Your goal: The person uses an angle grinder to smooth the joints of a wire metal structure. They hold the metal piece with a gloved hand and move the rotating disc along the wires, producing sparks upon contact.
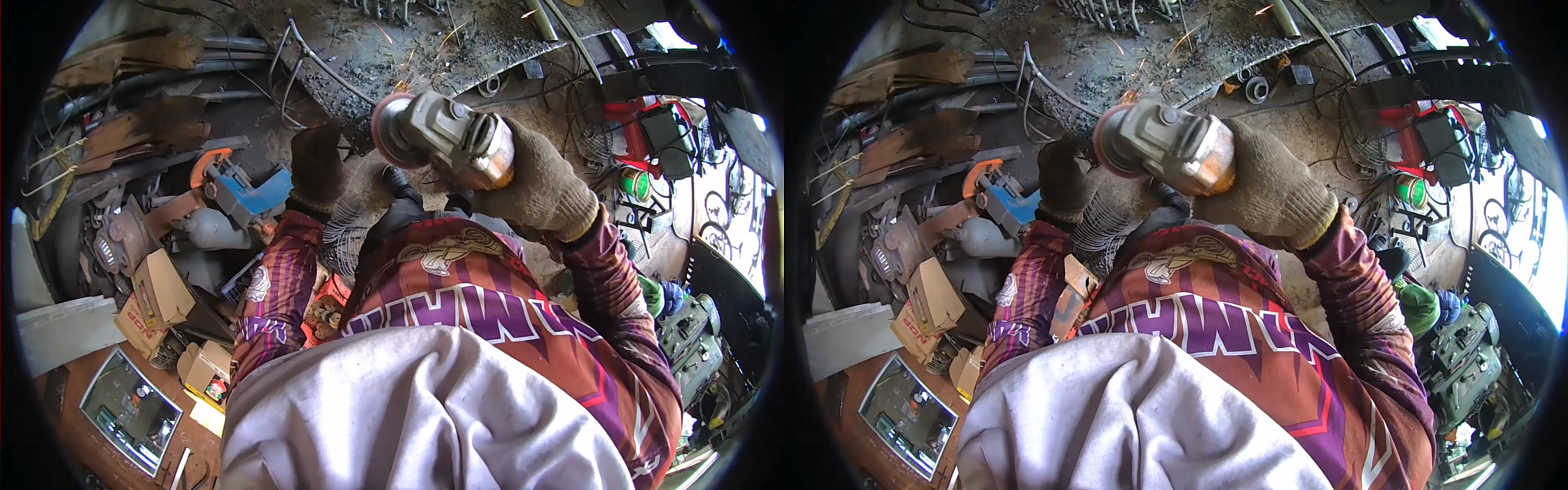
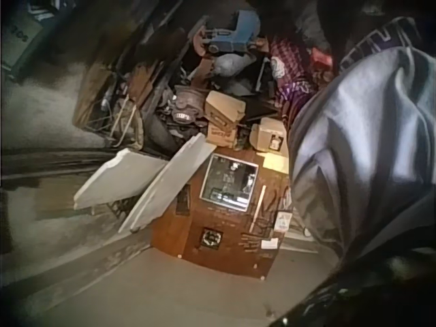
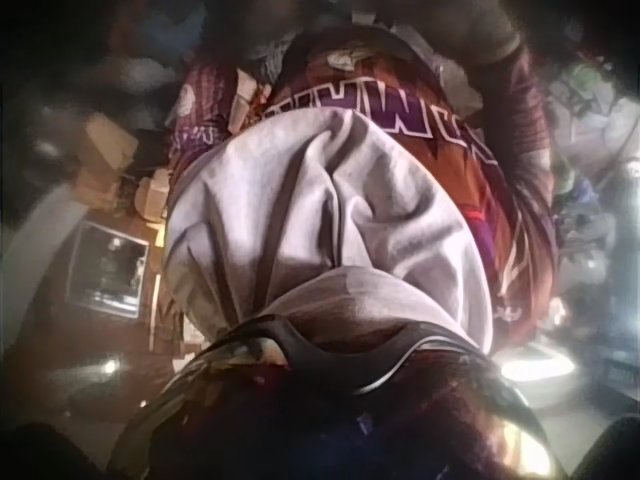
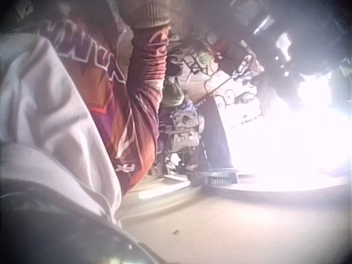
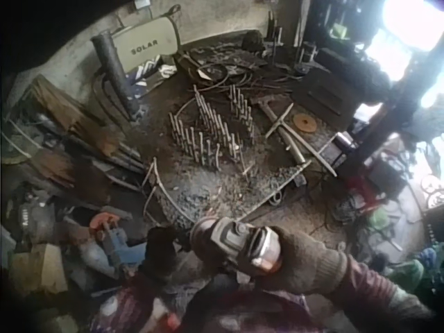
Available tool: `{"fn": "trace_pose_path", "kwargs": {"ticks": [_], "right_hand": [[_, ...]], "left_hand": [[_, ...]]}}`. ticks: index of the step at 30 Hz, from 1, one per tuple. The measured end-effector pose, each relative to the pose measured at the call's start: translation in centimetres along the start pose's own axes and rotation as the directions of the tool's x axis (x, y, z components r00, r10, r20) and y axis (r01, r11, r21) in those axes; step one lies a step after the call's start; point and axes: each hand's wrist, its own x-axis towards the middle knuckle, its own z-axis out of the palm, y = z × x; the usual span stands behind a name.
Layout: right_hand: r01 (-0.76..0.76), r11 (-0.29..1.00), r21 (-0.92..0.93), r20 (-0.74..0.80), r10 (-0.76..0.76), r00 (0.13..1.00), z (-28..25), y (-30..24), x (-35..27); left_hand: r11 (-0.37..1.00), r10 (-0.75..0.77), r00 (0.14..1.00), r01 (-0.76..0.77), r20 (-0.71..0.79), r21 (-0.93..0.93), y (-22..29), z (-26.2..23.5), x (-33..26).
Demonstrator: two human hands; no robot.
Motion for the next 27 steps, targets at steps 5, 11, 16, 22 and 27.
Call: {"fn": "trace_pose_path", "kwargs": {"ticks": [5, 11, 16, 22, 27], "right_hand": [[-0.046, 0.996, 0.08, 0.01, 0.046, 0.999, -0.6, 0.1, 0.9], [-0.141, 0.988, -0.07, 0.136, 0.149, 0.979, -1.9, -0.9, 0.7], [-0.078, 0.996, -0.051, 0.099, 0.083, 0.992, -1.6, -1.7, 1.6], [-0.178, 0.984, -0.01, 0.161, 0.177, 0.971, -2.6, -2.0, 1.1], [-0.191, 0.982, 0.002, 0.179, 0.187, 0.966, -2.7, -2.4, 2.0]], "left_hand": [[0.999, -0.011, 0.999, 0.01, -0.033, -0.044, -0.1, 0.6, -0.1], [0.999, -0.001, 0.992, -0.004, -0.124, -0.039, -0.3, 1.7, -0.1], [0.999, -0.009, 1.0, 0.009, 0.007, 0.047, -0.2, 1.2, 0.5], [0.997, 0.058, 0.993, -0.053, -0.105, 0.053, -1.3, 3.0, -0.1], [0.994, -0.017, 0.994, 0.005, -0.108, -0.108, -0.8, 3.2, 0.9]]}}
